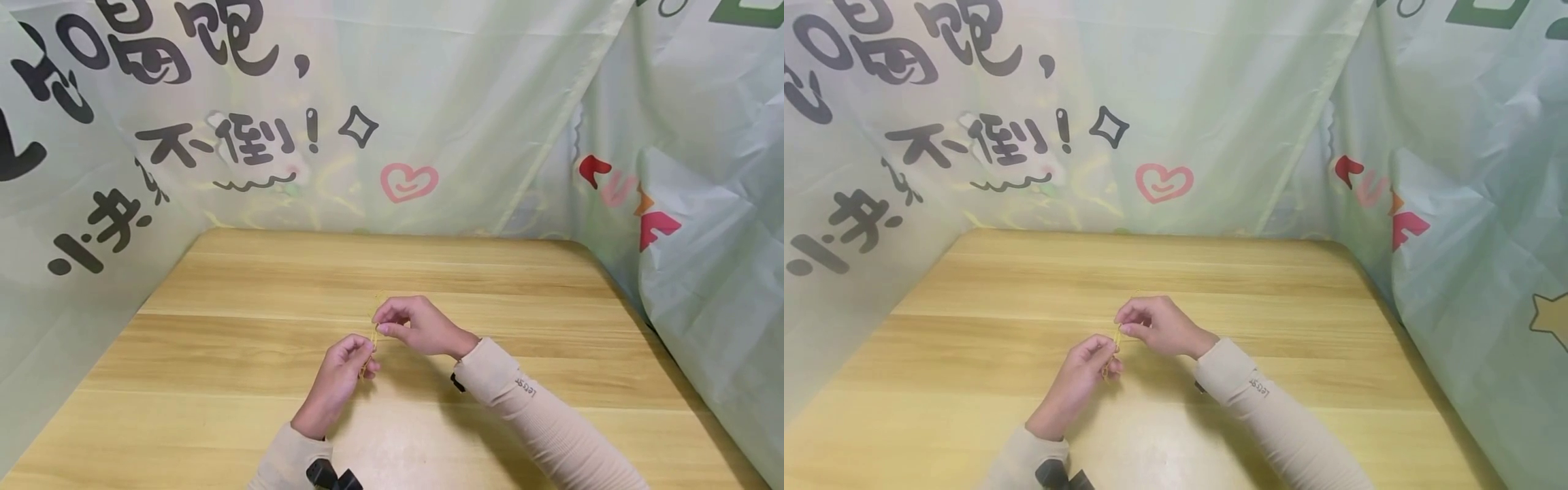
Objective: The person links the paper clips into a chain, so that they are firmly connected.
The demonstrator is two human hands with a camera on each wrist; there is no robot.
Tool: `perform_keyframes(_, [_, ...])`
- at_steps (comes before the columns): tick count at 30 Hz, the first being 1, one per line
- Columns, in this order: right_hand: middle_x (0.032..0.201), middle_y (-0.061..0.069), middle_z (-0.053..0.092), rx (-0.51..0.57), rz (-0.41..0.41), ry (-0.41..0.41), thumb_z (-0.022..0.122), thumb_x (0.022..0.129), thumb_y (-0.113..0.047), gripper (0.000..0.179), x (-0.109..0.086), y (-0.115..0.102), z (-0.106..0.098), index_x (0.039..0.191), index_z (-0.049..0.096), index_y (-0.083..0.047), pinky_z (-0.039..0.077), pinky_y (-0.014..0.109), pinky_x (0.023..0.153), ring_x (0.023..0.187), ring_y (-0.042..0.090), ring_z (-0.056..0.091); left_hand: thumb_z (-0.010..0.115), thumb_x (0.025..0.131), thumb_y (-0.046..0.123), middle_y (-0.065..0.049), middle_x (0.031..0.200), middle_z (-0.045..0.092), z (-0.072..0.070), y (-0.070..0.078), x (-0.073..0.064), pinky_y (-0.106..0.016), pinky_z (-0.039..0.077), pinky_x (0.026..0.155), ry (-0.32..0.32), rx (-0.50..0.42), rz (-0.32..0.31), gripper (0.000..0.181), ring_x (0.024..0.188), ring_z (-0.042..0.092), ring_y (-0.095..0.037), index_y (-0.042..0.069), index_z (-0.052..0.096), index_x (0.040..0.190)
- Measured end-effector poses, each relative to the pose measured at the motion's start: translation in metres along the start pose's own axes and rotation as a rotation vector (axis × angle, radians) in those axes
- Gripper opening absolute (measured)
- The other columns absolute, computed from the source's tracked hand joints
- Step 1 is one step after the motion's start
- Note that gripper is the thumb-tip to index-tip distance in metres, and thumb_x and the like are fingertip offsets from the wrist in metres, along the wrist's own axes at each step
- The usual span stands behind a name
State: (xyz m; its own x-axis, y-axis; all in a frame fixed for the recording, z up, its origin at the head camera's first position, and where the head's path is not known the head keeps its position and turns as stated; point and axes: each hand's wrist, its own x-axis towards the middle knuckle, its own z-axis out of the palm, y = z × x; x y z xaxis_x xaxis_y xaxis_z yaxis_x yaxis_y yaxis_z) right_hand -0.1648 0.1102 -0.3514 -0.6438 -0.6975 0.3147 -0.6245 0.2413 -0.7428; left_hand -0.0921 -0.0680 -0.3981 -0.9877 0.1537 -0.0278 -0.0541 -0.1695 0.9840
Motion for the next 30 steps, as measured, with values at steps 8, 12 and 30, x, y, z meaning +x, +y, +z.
perform_keyframes(8, [0.087,0.013,0.071,-0.006,-0.011,-0.022,0.066,0.091,-0.001,0.006,-0.0010,-0.0003,-0.0004,0.096,0.069,-0.003,0.053,0.028,0.066,0.074,0.025,0.065,0.052,0.100,0.009,-0.008,0.083,0.055,0.0003,0.0004,-0.0006,-0.030,0.050,0.072,0.001,-0.003,-0.002,0.018,0.075,0.058,-0.018,-0.009,0.053,0.098])
perform_keyframes(12, [0.088,0.011,0.071,-0.011,-0.012,-0.033,0.066,0.091,0.000,0.007,-0.0015,-0.0015,-0.0009,0.095,0.070,-0.002,0.053,0.030,0.065,0.073,0.014,0.063,0.051,0.100,0.009,-0.009,0.084,0.055,-0.0001,0.0000,-0.0001,-0.031,0.050,0.072,-0.004,-0.002,-0.001,0.018,0.075,0.058,-0.018,-0.009,0.053,0.098])
perform_keyframes(30, [0.093,0.015,0.069,-0.058,0.047,-0.075,0.062,0.092,0.003,0.014,-0.0038,-0.0030,-0.0057,0.105,0.066,0.002,0.054,0.033,0.078,0.084,0.021,0.065,0.051,0.100,0.010,-0.010,0.084,0.056,-0.0006,0.0005,-0.0010,-0.031,0.051,0.073,-0.005,0.008,0.006,0.020,0.075,0.058,-0.017,-0.009,0.053,0.098])
